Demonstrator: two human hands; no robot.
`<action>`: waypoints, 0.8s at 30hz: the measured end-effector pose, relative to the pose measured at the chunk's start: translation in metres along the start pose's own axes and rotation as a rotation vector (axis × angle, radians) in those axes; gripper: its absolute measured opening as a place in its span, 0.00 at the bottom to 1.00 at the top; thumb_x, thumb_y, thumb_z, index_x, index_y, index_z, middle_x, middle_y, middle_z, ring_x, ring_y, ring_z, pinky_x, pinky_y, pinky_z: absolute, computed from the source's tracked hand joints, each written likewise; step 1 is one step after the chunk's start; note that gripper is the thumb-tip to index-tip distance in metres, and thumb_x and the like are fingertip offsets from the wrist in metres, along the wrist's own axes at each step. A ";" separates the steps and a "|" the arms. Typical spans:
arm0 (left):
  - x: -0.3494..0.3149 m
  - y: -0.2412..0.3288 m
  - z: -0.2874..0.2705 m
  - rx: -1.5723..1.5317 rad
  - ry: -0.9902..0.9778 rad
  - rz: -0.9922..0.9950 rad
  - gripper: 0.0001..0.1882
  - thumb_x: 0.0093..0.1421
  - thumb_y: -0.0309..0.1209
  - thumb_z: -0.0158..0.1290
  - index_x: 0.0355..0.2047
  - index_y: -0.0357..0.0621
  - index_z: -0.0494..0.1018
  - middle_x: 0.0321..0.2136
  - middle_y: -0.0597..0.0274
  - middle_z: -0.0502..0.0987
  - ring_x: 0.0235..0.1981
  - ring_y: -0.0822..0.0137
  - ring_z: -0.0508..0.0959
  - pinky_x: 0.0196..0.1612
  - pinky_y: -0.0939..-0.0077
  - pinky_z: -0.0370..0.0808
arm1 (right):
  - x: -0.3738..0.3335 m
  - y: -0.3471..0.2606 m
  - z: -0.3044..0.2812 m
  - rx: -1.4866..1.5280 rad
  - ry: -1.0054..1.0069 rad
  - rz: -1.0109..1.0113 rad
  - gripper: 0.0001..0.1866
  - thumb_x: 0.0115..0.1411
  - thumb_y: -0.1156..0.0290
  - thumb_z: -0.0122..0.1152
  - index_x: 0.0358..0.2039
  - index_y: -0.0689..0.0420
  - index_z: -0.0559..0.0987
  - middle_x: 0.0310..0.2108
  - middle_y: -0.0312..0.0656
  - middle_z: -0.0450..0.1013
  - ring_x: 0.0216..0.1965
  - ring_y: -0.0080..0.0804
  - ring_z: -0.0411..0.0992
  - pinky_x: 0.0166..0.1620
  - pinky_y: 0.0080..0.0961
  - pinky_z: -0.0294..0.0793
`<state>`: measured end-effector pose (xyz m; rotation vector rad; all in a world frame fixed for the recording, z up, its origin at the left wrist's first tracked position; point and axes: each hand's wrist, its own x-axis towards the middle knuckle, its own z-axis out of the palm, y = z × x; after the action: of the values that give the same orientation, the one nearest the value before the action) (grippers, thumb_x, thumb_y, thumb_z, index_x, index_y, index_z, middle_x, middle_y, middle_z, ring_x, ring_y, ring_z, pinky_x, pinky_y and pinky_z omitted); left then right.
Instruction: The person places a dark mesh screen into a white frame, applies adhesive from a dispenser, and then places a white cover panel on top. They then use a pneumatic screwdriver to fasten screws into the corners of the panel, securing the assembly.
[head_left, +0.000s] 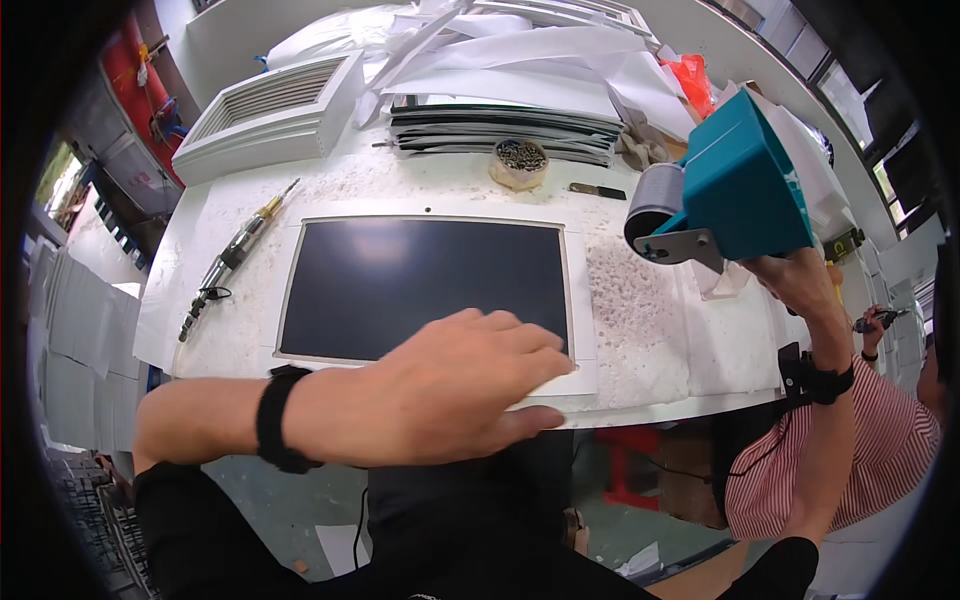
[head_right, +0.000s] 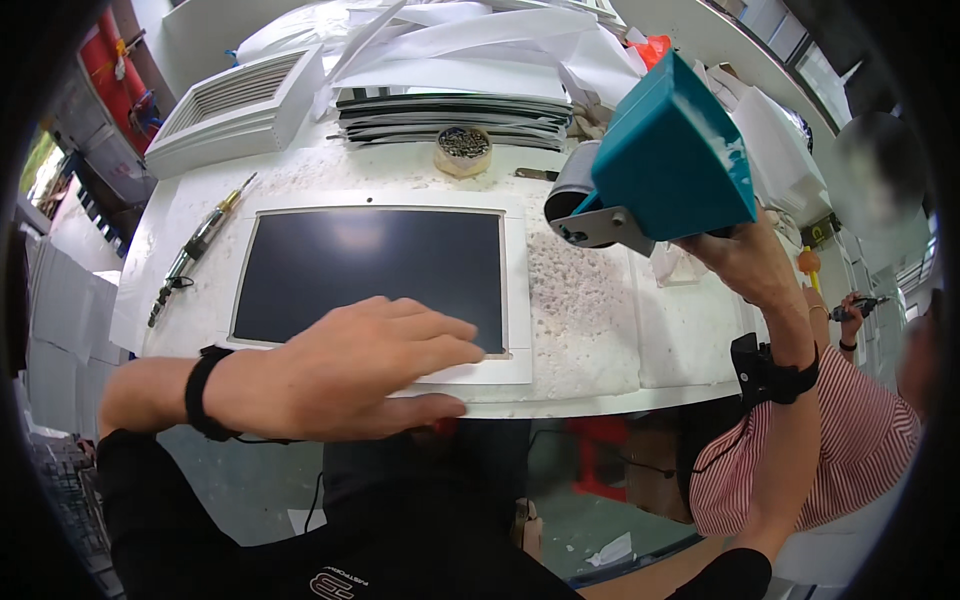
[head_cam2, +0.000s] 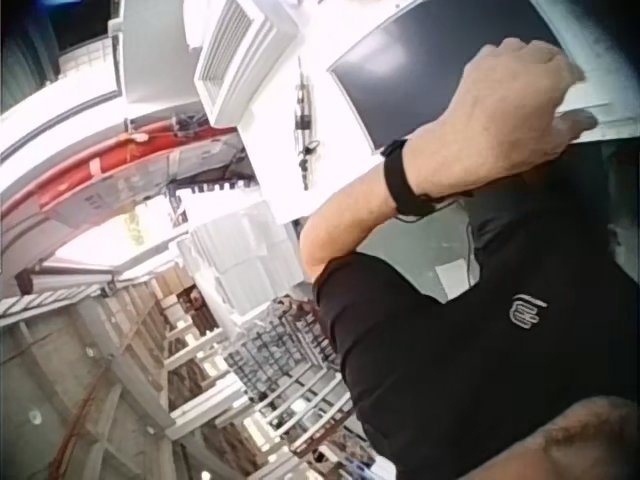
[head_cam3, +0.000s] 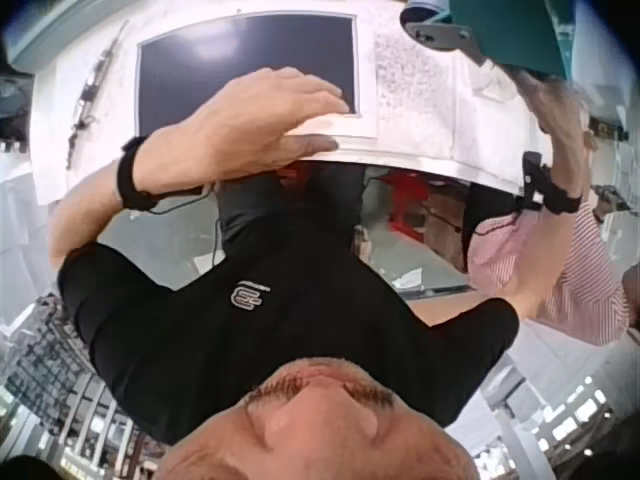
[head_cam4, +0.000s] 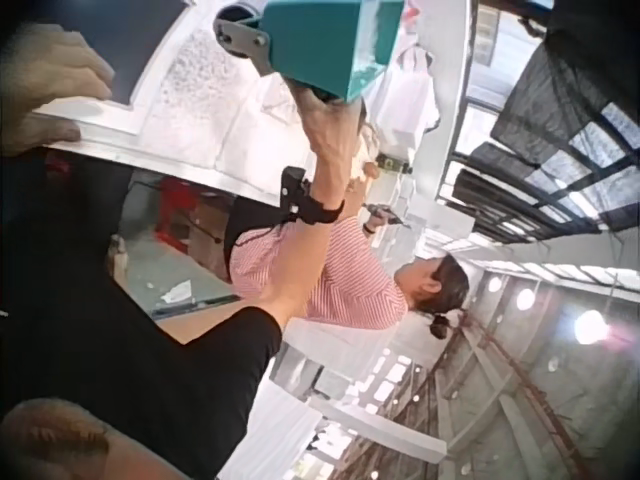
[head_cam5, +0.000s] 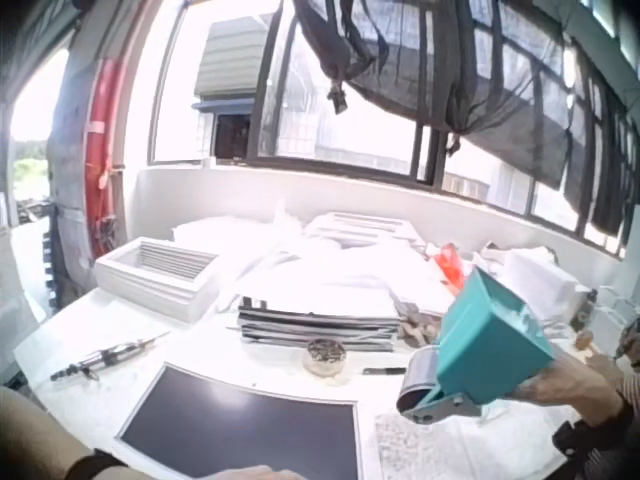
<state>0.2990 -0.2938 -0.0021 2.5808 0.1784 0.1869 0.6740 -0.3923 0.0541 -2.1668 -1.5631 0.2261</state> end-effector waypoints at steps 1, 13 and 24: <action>-0.026 -0.011 -0.003 -0.053 0.125 0.003 0.20 0.62 0.36 0.64 0.53 0.43 0.76 0.53 0.52 0.79 0.52 0.52 0.78 0.54 0.59 0.74 | -0.008 -0.008 -0.002 -0.098 0.043 -0.077 0.23 0.57 0.65 0.77 0.49 0.61 0.80 0.45 0.44 0.81 0.45 0.33 0.79 0.51 0.32 0.77; -0.185 -0.116 0.051 0.227 0.774 -0.710 0.18 0.63 0.21 0.56 0.54 0.38 0.77 0.60 0.47 0.75 0.62 0.49 0.72 0.65 0.59 0.68 | 0.054 -0.064 0.056 -0.158 -0.353 -0.321 0.14 0.57 0.70 0.73 0.38 0.66 0.82 0.33 0.50 0.81 0.31 0.35 0.75 0.41 0.32 0.76; -0.185 -0.129 0.055 0.248 0.808 -0.691 0.17 0.61 0.22 0.56 0.51 0.41 0.79 0.57 0.50 0.79 0.62 0.46 0.73 0.64 0.57 0.68 | 0.073 -0.074 0.080 -0.176 -0.423 -0.332 0.11 0.57 0.72 0.71 0.31 0.67 0.80 0.22 0.51 0.75 0.23 0.28 0.63 0.33 0.29 0.73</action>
<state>0.1148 -0.2434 -0.1348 2.3501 1.4163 0.9694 0.6046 -0.2846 0.0260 -2.0316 -2.2247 0.4773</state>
